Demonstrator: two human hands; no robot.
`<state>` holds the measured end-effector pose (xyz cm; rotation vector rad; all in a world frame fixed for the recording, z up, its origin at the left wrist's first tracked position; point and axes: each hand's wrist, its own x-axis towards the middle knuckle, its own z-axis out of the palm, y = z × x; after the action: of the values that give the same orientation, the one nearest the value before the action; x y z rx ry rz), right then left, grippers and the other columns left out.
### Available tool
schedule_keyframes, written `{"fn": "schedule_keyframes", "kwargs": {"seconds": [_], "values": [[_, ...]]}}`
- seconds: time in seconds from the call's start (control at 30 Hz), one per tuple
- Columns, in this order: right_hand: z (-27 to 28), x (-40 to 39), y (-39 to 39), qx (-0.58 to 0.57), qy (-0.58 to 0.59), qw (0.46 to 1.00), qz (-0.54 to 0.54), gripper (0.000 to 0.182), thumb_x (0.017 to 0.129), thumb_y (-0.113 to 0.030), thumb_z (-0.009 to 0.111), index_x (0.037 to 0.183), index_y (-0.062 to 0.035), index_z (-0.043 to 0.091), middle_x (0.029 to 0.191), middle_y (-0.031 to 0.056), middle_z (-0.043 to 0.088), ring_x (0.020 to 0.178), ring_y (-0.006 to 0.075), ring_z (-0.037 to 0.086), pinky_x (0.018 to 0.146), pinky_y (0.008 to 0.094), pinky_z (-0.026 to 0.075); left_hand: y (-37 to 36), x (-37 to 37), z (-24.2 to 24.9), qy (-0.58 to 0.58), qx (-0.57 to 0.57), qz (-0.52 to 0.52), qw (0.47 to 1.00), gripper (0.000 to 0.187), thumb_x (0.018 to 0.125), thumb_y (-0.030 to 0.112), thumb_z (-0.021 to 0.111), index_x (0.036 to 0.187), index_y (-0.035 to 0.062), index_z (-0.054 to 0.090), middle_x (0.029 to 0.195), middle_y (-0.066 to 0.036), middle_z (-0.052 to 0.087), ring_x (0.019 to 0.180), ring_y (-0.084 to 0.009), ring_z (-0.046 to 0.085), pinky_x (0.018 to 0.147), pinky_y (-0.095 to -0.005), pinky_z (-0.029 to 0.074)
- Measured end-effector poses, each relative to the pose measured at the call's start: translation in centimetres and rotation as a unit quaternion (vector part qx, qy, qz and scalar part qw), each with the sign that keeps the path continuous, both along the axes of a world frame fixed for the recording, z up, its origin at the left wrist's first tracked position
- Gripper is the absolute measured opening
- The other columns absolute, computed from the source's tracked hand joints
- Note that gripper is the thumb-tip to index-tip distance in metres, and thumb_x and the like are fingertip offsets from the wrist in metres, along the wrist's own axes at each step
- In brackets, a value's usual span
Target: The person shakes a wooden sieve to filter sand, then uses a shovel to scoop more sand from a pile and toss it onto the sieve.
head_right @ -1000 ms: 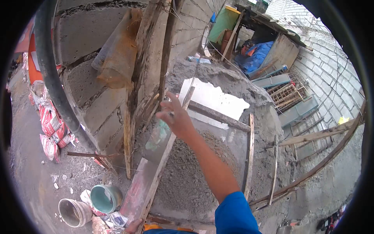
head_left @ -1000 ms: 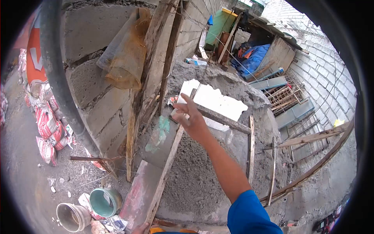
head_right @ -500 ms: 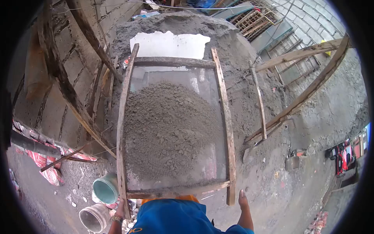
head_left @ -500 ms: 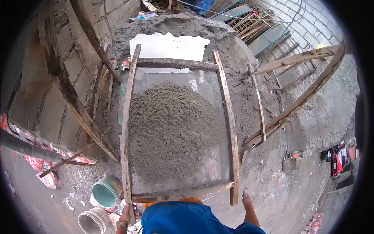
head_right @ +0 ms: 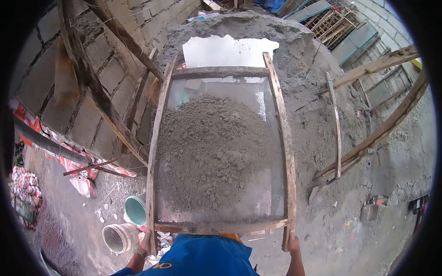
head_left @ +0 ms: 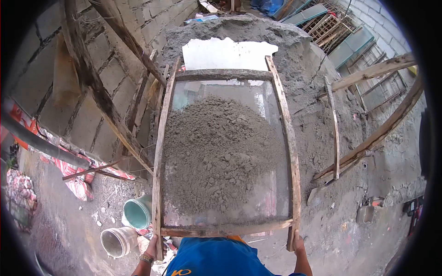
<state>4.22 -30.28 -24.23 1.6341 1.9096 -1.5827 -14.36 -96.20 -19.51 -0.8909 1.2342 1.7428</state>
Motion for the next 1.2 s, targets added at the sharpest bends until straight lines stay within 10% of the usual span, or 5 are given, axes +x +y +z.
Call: {"fn": "schedule_keyframes", "kwargs": {"seconds": [0.37, 0.57, 0.8, 0.97, 1.2], "values": [[20.3, -24.6, 5.5, 0.221, -0.028, 0.96, 0.17, 0.092, 0.08, -0.07, 0.045, 0.114, 0.0147, 0.053, 0.11, 0.0307, 0.058, 0.107, 0.0358, 0.056, 0.09, 0.0379, 0.042, 10.6, -20.1, 12.2, 0.1, -0.024, -0.016, 0.995, 0.06, 0.08, 0.071, 0.045, 0.087, 0.0123, 0.053, 0.059, -0.002, 0.051, 0.041, -0.0159, 0.05, 0.037, -0.0297, 0.042], [2.2, -8.7, 6.3, 0.217, -0.008, 0.97, 0.109, 0.06, 0.086, -0.047, 0.059, 0.115, 0.0059, 0.056, 0.1, 0.015, 0.063, 0.091, 0.0187, 0.058, 0.08, 0.0312, 0.046, 8.1, -6.0, 0.9, 0.065, -0.049, 0.021, 0.996, 0.058, 0.084, 0.068, 0.041, 0.089, 0.0122, 0.053, 0.058, -0.004, 0.052, 0.045, -0.0176, 0.052, 0.038, -0.0291, 0.041], [-1.6, 1.6, 0.1, 0.141, 0.136, 0.978, 0.069, 0.052, 0.085, -0.037, 0.059, 0.115, 0.006, 0.053, 0.1, 0.011, 0.062, 0.092, 0.0172, 0.056, 0.081, 0.0331, 0.045, 0.7, 7.7, -3.4, 0.043, -0.013, 0.029, 0.999, 0.058, 0.087, 0.063, 0.037, 0.096, 0.0083, 0.054, 0.063, -0.009, 0.058, 0.05, -0.0209, 0.057, 0.047, -0.0331, 0.048], [1.0, -6.4, -0.8, 0.163, 0.035, 0.985, 0.032, 0.062, 0.086, -0.048, 0.057, 0.114, 0.007, 0.055, 0.094, 0.0133, 0.062, 0.088, 0.0189, 0.057, 0.078, 0.0329, 0.045, 4.9, -11.5, 2.3, 0.087, -0.096, -0.024, 0.991, 0.056, 0.085, 0.066, 0.042, 0.084, 0.0116, 0.055, 0.057, -0.005, 0.054, 0.041, -0.0169, 0.051, 0.039, -0.0286, 0.043], [20.5, -21.8, 2.0, 0.226, 0.021, 0.964, 0.137, 0.068, 0.083, -0.054, 0.056, 0.113, 0.0069, 0.057, 0.091, 0.013, 0.063, 0.081, 0.0202, 0.059, 0.075, 0.0327, 0.045, 8.9, -24.0, 11.7, 0.111, -0.03, -0.077, 0.99, 0.057, 0.083, 0.067, 0.045, 0.083, 0.0113, 0.054, 0.057, -0.003, 0.052, 0.04, -0.0136, 0.049, 0.036, -0.0264, 0.041]]}}
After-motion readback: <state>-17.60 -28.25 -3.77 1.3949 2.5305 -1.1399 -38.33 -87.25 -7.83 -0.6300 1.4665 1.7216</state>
